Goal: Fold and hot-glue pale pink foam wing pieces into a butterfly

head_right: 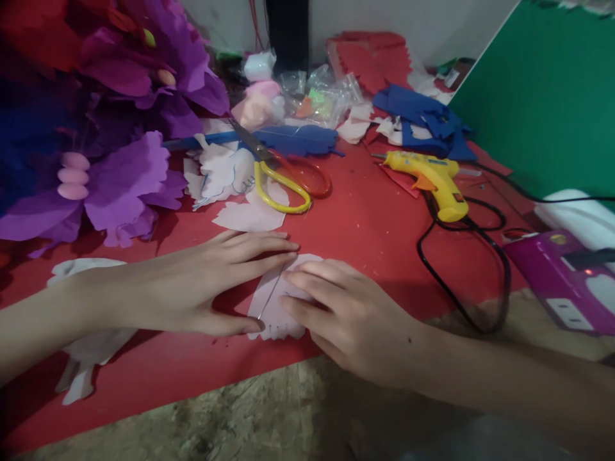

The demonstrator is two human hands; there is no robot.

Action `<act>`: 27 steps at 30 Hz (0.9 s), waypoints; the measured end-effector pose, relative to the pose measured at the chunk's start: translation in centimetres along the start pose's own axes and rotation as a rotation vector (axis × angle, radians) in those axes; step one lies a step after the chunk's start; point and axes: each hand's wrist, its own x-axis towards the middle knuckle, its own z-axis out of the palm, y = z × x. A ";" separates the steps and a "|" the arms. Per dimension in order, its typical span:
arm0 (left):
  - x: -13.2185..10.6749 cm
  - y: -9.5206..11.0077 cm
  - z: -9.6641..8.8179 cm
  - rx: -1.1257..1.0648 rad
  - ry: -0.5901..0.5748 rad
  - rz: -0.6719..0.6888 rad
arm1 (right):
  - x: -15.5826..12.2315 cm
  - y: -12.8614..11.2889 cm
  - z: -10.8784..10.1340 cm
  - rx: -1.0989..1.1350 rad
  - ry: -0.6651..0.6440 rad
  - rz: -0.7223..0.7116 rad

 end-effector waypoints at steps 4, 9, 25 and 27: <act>-0.1 0.0 0.0 -0.026 0.024 -0.014 | 0.1 0.1 -0.1 0.010 -0.005 -0.004; -0.2 -0.2 0.1 -0.035 0.028 -0.016 | 0.1 -0.1 0.0 0.011 0.014 0.000; -0.1 -0.2 -0.2 -0.050 -0.022 -0.038 | -2.9 12.8 -4.4 -0.345 -0.054 1.159; -0.1 -0.2 -0.2 -0.052 -0.032 -0.042 | -3.5 13.3 -4.2 -0.289 -0.097 1.198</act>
